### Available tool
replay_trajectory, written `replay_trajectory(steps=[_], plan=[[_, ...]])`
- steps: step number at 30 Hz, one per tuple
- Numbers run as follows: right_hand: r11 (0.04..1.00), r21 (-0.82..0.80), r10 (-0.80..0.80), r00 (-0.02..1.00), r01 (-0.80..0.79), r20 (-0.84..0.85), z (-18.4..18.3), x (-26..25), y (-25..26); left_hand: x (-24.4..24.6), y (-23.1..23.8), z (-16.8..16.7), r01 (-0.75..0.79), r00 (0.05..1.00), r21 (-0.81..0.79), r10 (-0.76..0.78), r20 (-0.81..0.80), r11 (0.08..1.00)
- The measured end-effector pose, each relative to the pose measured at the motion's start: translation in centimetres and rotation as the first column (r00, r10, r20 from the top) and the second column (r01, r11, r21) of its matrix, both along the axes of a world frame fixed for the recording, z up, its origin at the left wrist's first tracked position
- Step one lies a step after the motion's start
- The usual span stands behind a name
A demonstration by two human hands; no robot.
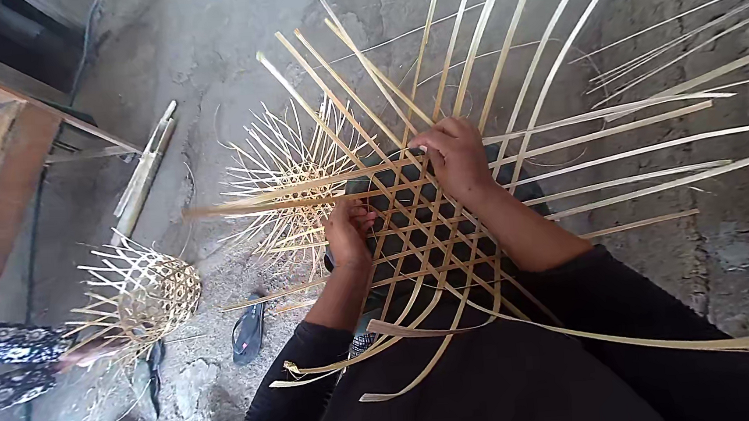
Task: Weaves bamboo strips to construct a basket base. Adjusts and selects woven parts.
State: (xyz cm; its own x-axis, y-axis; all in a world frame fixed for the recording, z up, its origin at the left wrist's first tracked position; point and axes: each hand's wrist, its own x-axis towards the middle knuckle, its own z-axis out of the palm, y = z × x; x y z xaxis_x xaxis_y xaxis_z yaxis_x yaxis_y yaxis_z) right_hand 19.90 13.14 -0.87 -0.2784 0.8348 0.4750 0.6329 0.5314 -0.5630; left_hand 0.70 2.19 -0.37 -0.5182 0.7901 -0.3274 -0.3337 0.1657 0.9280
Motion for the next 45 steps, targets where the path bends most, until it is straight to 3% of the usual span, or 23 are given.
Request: replay_trajectory(steps=[3, 5, 6, 9, 12, 14, 16, 18, 20, 21, 22, 24, 26, 27, 31, 33, 35, 37, 40, 43, 45], plan=[[1.0, 0.006, 0.006, 1.0, -0.006, -0.014, -0.1, 0.1, -0.1, 0.3, -1.7, -2.2, 0.109, 0.965, 0.334, -0.019, -0.26, 0.936], [1.0, 0.014, 0.012, 1.0, -0.012, -0.021, -0.1, 0.1, 0.0, 0.4, -2.3, -2.3, 0.212, 0.911, 0.372, -0.045, -0.409, 0.904], [1.0, 0.015, 0.015, 1.0, -0.015, -0.015, -0.2, 0.1, 0.1, 0.5, -2.4, -1.8, 0.205, 0.912, 0.295, -0.073, -0.405, 0.933], [1.0, 0.014, 0.02, 1.0, -0.02, 0.008, -0.2, -0.1, 0.0, 0.3, -1.7, 0.8, 0.082, 0.991, 0.077, -0.074, -0.109, 0.994], [1.0, 0.005, 0.013, 1.0, -0.013, 0.015, -0.1, -0.1, -0.2, 0.2, -2.1, 2.4, 0.051, 0.998, 0.128, -0.053, 0.016, 0.99], [1.0, 0.012, 0.017, 1.0, -0.017, 0.013, 0.0, -0.1, -0.1, 0.6, -2.1, 3.6, 0.136, 0.989, 0.131, -0.141, 0.033, 0.982], [1.0, 0.009, 0.017, 1.0, -0.017, 0.011, 0.0, -0.1, -0.1, 0.3, -1.5, 4.8, 0.379, 0.924, 0.066, -0.381, 0.028, 0.923], [1.0, 0.006, 0.008, 1.0, -0.008, 0.019, -0.1, -0.1, -0.1, -0.3, -0.4, 4.8, 0.58, 0.79, 0.006, -0.56, -0.252, 0.815], [1.0, -0.004, -0.003, 1.0, 0.003, 0.017, -0.2, -0.1, 0.0, -1.3, 0.8, 3.8, 0.618, 0.617, -0.079, -0.544, -0.569, 0.782], [1.0, -0.005, -0.007, 1.0, 0.007, 0.021, -0.3, -0.1, 0.1, -1.9, 1.2, 3.0, 0.603, 0.625, -0.067, -0.523, -0.58, 0.795], [1.0, -0.005, -0.008, 1.0, 0.008, 0.024, -0.3, -0.1, 0.1, -2.4, 1.6, 2.2, 0.573, 0.701, -0.025, -0.505, -0.503, 0.819], [1.0, -0.013, -0.011, 0.999, 0.011, 0.032, -0.2, -0.1, 0.1, -3.0, 2.7, 1.0, 0.432, 0.891, 0.059, -0.416, -0.181, 0.9], [1.0, -0.024, -0.015, 0.999, 0.016, 0.035, -0.1, 0.0, 0.1, -3.7, 4.4, 1.1, 0.364, 0.931, -0.052, -0.36, 0.064, 0.93], [0.999, -0.032, -0.019, 0.999, 0.02, 0.04, 0.0, 0.0, 0.1, -4.0, 5.2, 1.6, 0.396, 0.917, -0.128, -0.386, 0.1, 0.909], [1.0, -0.014, -0.026, 0.999, 0.027, 0.023, 0.0, 0.1, 0.0, -4.6, 6.3, 3.1, 0.532, 0.845, -0.207, -0.529, 0.076, 0.821], [1.0, -0.014, -0.02, 1.0, 0.02, 0.002, 0.0, 0.2, 0.0, -3.5, 5.4, 2.9, 0.441, 0.891, -0.177, -0.452, -0.031, 0.88], [1.0, -0.025, -0.014, 1.0, 0.014, -0.009, 0.0, 0.2, 0.0, -1.5, 3.5, 1.7, 0.297, 0.906, -0.088, -0.309, -0.289, 0.951], [1.0, -0.023, -0.014, 1.0, 0.013, -0.026, -0.2, 0.2, 0.0, -0.4, 1.9, 0.4, 0.256, 0.787, 0.034, -0.188, -0.588, 0.966], [1.0, -0.01, -0.006, 0.999, 0.006, -0.051, -0.3, 0.1, 0.3, -1.7, 1.7, 0.4, 0.344, 0.426, 0.09, -0.069, -0.902, 0.935], [1.0, 0.004, -0.005, 0.999, 0.005, -0.043, -0.3, 0.1, 0.2, -2.9, 2.7, 1.6, 0.43, 0.104, 0.083, 0.042, -0.994, 0.899], [1.0, 0.019, -0.006, 0.999, 0.007, -0.035, -0.2, 0.1, 0.1, -3.5, 4.0, 2.6, 0.48, 0.033, 0.036, 0.023, -0.999, 0.876]])
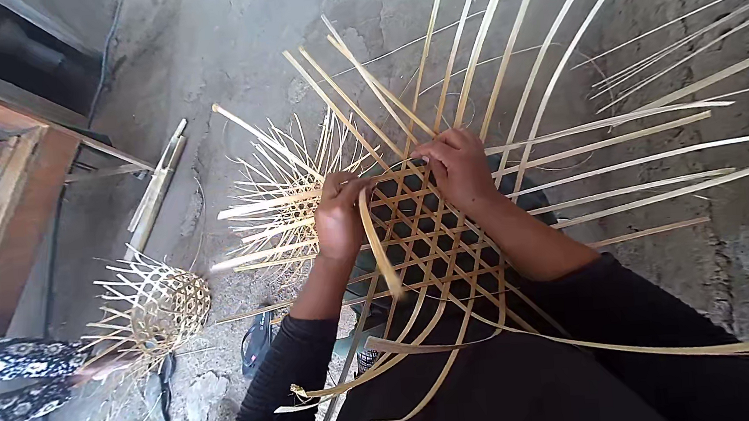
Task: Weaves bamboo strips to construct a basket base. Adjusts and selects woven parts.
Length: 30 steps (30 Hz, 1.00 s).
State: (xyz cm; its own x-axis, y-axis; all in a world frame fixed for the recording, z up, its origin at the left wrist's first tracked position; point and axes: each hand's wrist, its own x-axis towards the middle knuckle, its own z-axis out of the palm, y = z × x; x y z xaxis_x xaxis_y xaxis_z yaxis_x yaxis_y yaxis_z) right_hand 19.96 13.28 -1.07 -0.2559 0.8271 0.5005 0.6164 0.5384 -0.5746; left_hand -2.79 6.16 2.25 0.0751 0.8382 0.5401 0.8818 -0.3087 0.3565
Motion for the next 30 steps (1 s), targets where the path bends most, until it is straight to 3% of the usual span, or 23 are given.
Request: replay_trajectory(steps=[2, 4, 7, 9, 11, 13, 15, 19, 22, 24, 26, 27, 28, 30], plan=[[1.0, 0.013, -0.002, 1.0, 0.002, 0.025, -0.2, 0.0, -0.1, -0.5, 1.6, 0.3, -0.04, 0.998, -0.135, 0.047, 0.046, 0.99], [1.0, 0.018, 0.001, 0.998, -0.002, 0.056, -0.3, 0.0, -0.1, -1.1, 3.3, -0.3, -0.076, 0.951, -0.398, 0.186, 0.247, 0.914], [1.0, 0.012, 0.004, 0.996, -0.005, 0.086, 0.0, 0.1, -0.2, -2.2, 5.2, -1.7, 0.059, 0.816, -0.619, 0.319, 0.483, 0.784], [1.0, 0.012, -0.003, 0.995, 0.002, 0.098, -0.2, 0.2, 0.0, -2.4, 5.8, -1.1, 0.051, 0.835, -0.697, 0.353, 0.423, 0.715], [1.0, -0.002, -0.006, 0.995, 0.006, 0.096, -0.2, 0.4, 0.1, -1.2, 5.2, 1.1, -0.104, 0.913, -0.669, 0.338, 0.23, 0.736], [0.999, -0.042, 0.01, 0.995, -0.006, 0.095, 0.9, 0.6, 0.2, 1.2, 3.7, 3.8, -0.179, 0.967, -0.51, 0.246, 0.066, 0.841], [0.997, -0.069, 0.04, 0.993, -0.033, 0.107, 3.2, 0.5, 0.2, 3.0, 3.5, 5.0, -0.031, 0.999, -0.395, 0.036, 0.006, 0.918], [0.981, -0.089, 0.194, 0.929, -0.175, 0.315, 7.6, 0.7, 0.3, 4.5, 5.1, 4.8, 0.163, 0.958, -0.554, -0.266, -0.109, 0.817], [0.969, 0.045, 0.2, 0.874, -0.244, 0.442, 9.8, 2.0, -0.8, 3.9, 5.4, 5.5, 0.22, 0.931, -0.561, -0.343, -0.123, 0.798], [0.974, 0.043, 0.187, 0.896, -0.223, 0.404, 10.1, 3.1, -3.2, 3.5, 5.2, 6.0, 0.213, 0.916, -0.583, -0.367, -0.159, 0.784], [0.965, -0.214, 0.219, 0.916, -0.152, 0.335, 9.4, 3.8, -6.0, 3.2, 5.0, 5.9, 0.192, 0.903, -0.584, -0.376, -0.21, 0.789], [0.895, -0.426, 0.27, 0.922, -0.133, 0.278, 9.0, 3.9, -7.1, 3.1, 5.0, 5.7, 0.197, 0.896, -0.567, -0.381, -0.227, 0.8], [0.777, -0.616, 0.311, 0.929, -0.128, 0.199, 8.5, 3.8, -7.7, 3.1, 5.0, 5.6, 0.2, 0.892, -0.551, -0.384, -0.239, 0.81], [0.535, -0.828, 0.33, 0.944, -0.169, 0.021, 7.8, 3.2, -7.9, 3.3, 5.3, 6.2, 0.188, 0.88, -0.549, -0.388, -0.273, 0.814]])
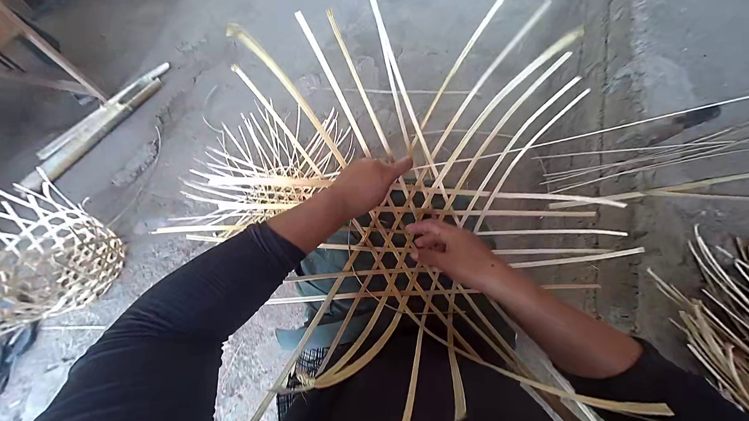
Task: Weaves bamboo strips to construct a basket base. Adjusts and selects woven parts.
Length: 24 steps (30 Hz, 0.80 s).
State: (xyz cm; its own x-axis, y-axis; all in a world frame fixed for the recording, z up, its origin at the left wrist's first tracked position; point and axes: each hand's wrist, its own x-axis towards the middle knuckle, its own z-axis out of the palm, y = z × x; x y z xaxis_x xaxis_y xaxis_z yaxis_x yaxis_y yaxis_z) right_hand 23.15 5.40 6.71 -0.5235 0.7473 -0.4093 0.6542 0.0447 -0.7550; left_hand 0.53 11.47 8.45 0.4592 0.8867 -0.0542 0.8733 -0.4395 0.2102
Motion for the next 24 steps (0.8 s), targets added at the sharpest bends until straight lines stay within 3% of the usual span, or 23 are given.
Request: replay_trajectory(steps=[1, 3, 6, 8, 10, 13, 15, 16, 19, 21, 23, 24], plan=[[0.993, -0.114, -0.034, 0.996, 0.025, -0.079, -0.1, -0.5, 0.0, 0.1, 0.3, 0.6, 0.003, 1.0, 0.0, -0.003, -0.025, 1.0], [0.948, -0.272, -0.247, 0.924, 0.167, -0.293, -0.1, -1.9, -0.2, 0.2, 1.0, 2.4, 0.017, 0.998, 0.019, -0.015, -0.061, 1.0], [0.865, -0.311, -0.5, 0.727, 0.394, -0.47, 1.6, -4.3, 0.8, -0.2, 2.8, 6.4, -0.009, 0.997, 0.064, 0.014, -0.075, 0.998], [0.873, -0.164, -0.476, 0.728, 0.459, -0.494, 3.9, -5.3, 3.2, -0.5, 4.1, 9.8, -0.05, 0.995, 0.113, 0.059, -0.086, 0.992], [0.886, 0.115, -0.343, 0.803, 0.449, -0.488, 5.9, -5.5, 7.5, -0.3, 4.9, 13.9, -0.151, 0.983, 0.184, 0.168, -0.075, 0.971], [0.728, 0.588, -0.165, 0.922, 0.353, -0.35, 11.4, -4.8, 14.3, 0.4, 5.5, 18.9, -0.386, 0.92, 0.33, 0.385, 0.072, 0.861], [0.629, 0.74, -0.087, 0.967, 0.238, -0.238, 15.8, -4.0, 17.5, 1.0, 5.5, 21.0, -0.502, 0.865, 0.364, 0.46, 0.202, 0.785], [0.63, 0.757, -0.041, 0.981, 0.175, -0.192, 17.4, -3.6, 18.8, 1.3, 5.4, 21.5, -0.549, 0.835, 0.341, 0.488, 0.253, 0.763], [0.776, 0.631, 0.059, 0.997, -0.016, -0.047, 18.6, -2.8, 19.6, 0.8, 5.5, 20.2, -0.573, 0.806, 0.161, 0.517, 0.288, 0.803], [0.827, 0.536, 0.165, 0.985, -0.169, 0.056, 15.9, -1.9, 16.9, -0.5, 5.6, 16.5, -0.511, 0.821, -0.079, 0.513, 0.251, 0.856], [0.843, 0.436, 0.211, 0.938, -0.317, 0.275, 13.8, -1.2, 10.5, -1.6, 4.1, 10.6, -0.388, 0.793, -0.382, 0.515, 0.326, 0.839], [0.964, 0.059, 0.197, 0.843, -0.261, 0.5, 15.0, -2.8, 6.9, -1.8, 2.3, 7.2, -0.334, 0.76, -0.48, 0.533, 0.372, 0.811]])
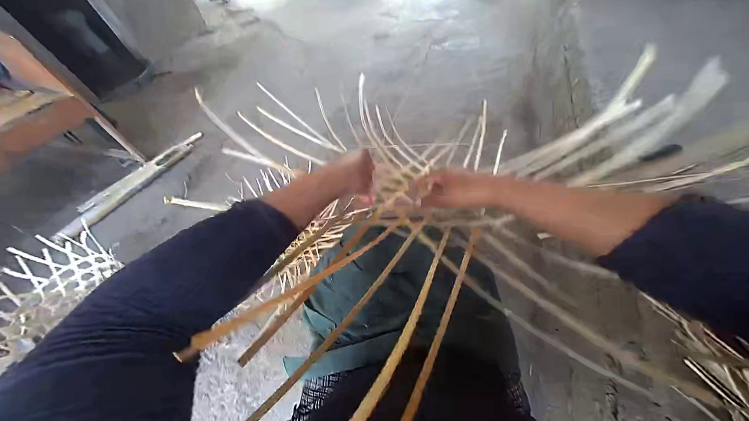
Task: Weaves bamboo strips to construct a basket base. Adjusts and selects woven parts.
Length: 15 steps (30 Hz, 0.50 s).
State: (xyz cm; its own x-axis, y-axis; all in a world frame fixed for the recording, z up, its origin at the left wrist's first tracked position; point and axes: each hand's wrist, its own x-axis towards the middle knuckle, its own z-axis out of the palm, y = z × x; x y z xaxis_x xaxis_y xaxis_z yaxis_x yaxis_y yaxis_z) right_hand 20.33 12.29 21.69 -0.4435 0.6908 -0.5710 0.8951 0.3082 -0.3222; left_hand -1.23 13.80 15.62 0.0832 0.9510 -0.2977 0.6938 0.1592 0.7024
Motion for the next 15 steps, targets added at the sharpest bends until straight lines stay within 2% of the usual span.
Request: replay_trajectory(steps=[1, 3, 5, 6, 7, 8, 9, 12, 13, 15], plan=[[0.997, 0.08, 0.027, 0.991, -0.016, -0.13, -5.0, 1.3, -1.9, 0.1, -2.4, -3.5, 0.009, 0.999, -0.031, -0.008, 0.038, 0.999], [0.96, 0.274, 0.139, 0.952, -0.062, -0.273, -14.9, 3.5, -5.5, 1.0, -8.1, -8.8, 0.032, 0.997, 0.025, -0.03, -0.078, 0.999], [0.849, 0.527, 0.22, 0.928, -0.031, -0.301, -21.3, 4.4, -9.8, 1.8, -12.2, -11.9, 0.018, 0.976, 0.153, 0.015, -0.216, 0.988], [0.756, 0.653, 0.251, 0.904, 0.04, -0.346, -23.8, 4.6, -11.2, 2.0, -13.5, -13.3, 0.018, 0.969, 0.274, 0.05, -0.24, 0.962], [0.692, 0.713, 0.266, 0.879, 0.111, -0.395, -25.3, 4.5, -11.9, 1.9, -14.3, -14.7, 0.017, 0.967, 0.421, 0.092, -0.237, 0.907], [0.679, 0.716, 0.262, 0.857, 0.164, -0.444, -25.7, 4.5, -12.0, 2.0, -14.4, -15.6, -0.004, 0.968, 0.518, 0.133, -0.212, 0.855], [0.706, 0.681, 0.249, 0.831, 0.196, -0.497, -25.5, 4.6, -11.7, 2.0, -14.2, -15.7, -0.043, 0.969, 0.551, 0.17, -0.18, 0.833], [0.881, 0.403, 0.076, 0.764, 0.249, -0.64, -22.9, 5.7, -11.0, 2.5, -14.2, -15.3, -0.12, 0.964, 0.506, 0.222, -0.146, 0.854], [0.908, 0.318, 0.008, 0.746, 0.273, -0.665, -21.7, 5.9, -10.2, 2.6, -14.2, -15.2, -0.124, 0.964, 0.502, 0.224, -0.145, 0.856], [0.925, 0.263, -0.036, 0.75, 0.276, -0.66, -19.1, 5.7, -7.9, 2.7, -14.2, -15.3, -0.13, 0.965, 0.545, 0.232, -0.123, 0.828]])
